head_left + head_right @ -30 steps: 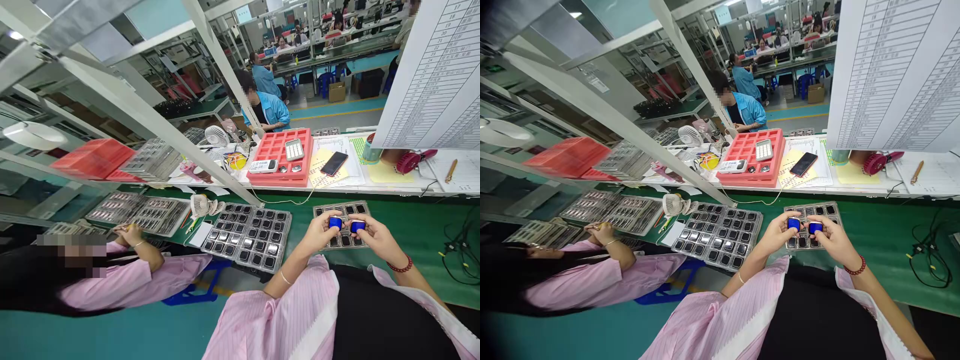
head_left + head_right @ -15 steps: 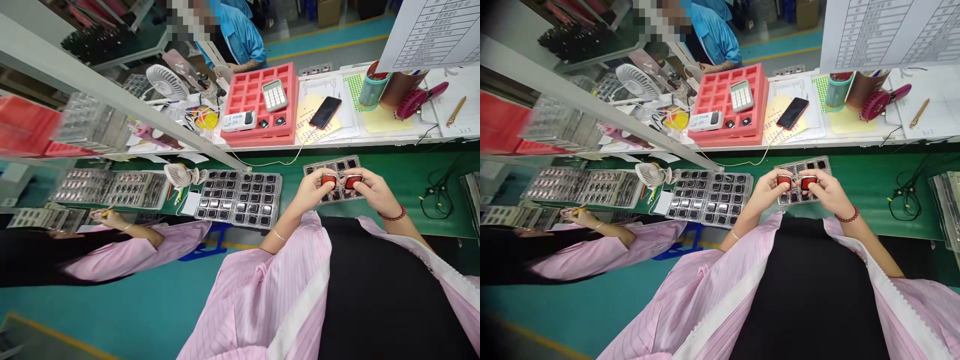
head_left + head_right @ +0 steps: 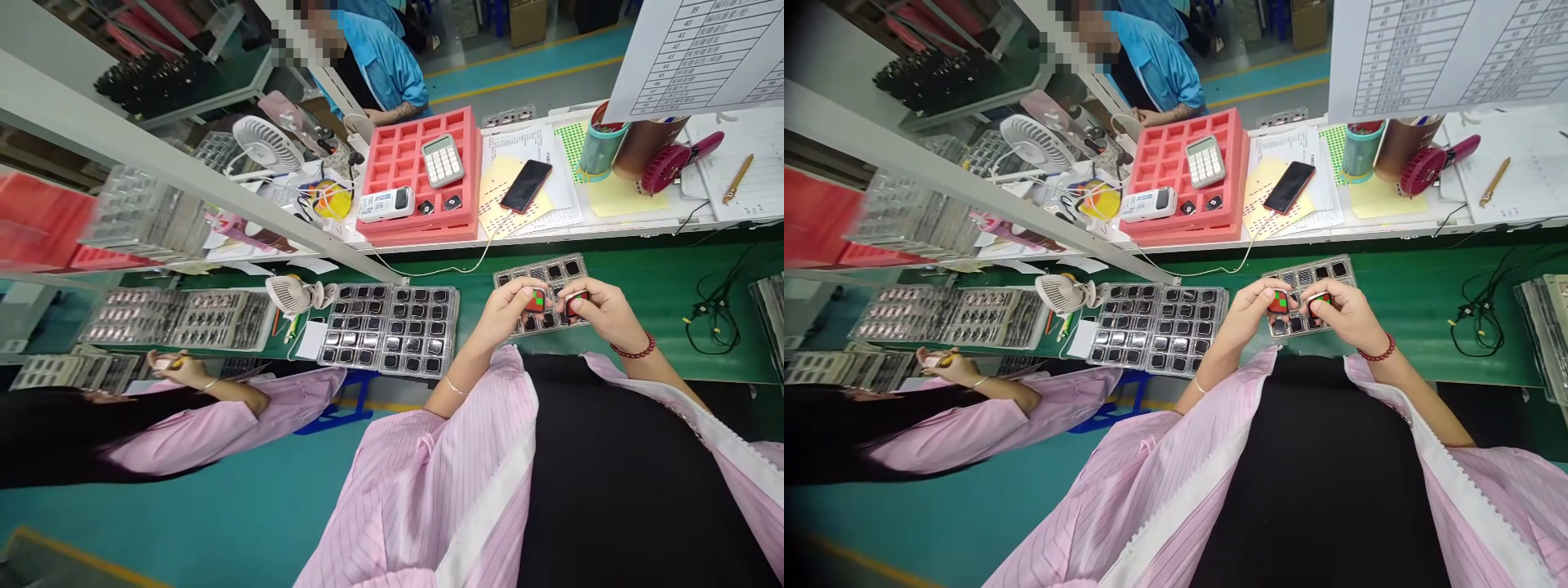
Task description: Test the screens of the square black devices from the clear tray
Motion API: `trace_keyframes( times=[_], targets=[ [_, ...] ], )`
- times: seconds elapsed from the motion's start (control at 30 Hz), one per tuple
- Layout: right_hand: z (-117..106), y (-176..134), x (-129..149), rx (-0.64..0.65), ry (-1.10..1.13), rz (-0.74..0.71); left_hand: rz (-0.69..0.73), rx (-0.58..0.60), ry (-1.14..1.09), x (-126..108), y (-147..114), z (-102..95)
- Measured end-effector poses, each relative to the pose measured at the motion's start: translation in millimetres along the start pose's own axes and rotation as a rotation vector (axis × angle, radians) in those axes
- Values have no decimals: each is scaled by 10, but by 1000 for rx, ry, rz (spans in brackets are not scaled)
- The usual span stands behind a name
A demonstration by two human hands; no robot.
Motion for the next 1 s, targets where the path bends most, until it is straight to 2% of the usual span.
trace_keyframes(
  times=[0.47, 1.0],
  targets=[
    [-31, 9, -69, -24, -3, -20, 69, 80, 51, 40, 10, -34],
    [-42, -27, -224, 37, -109, -64, 3, 15, -36, 34, -9, 42]
  ],
)
Point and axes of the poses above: each hand's wrist, its own y-axis towards the middle knuckle, its own z-axis out of the palm, x = y × z, the point moved 2 cm from there along y, towards the middle knuckle, and after that the axes turned 5 degrees about -x, right-handed, at the moved point
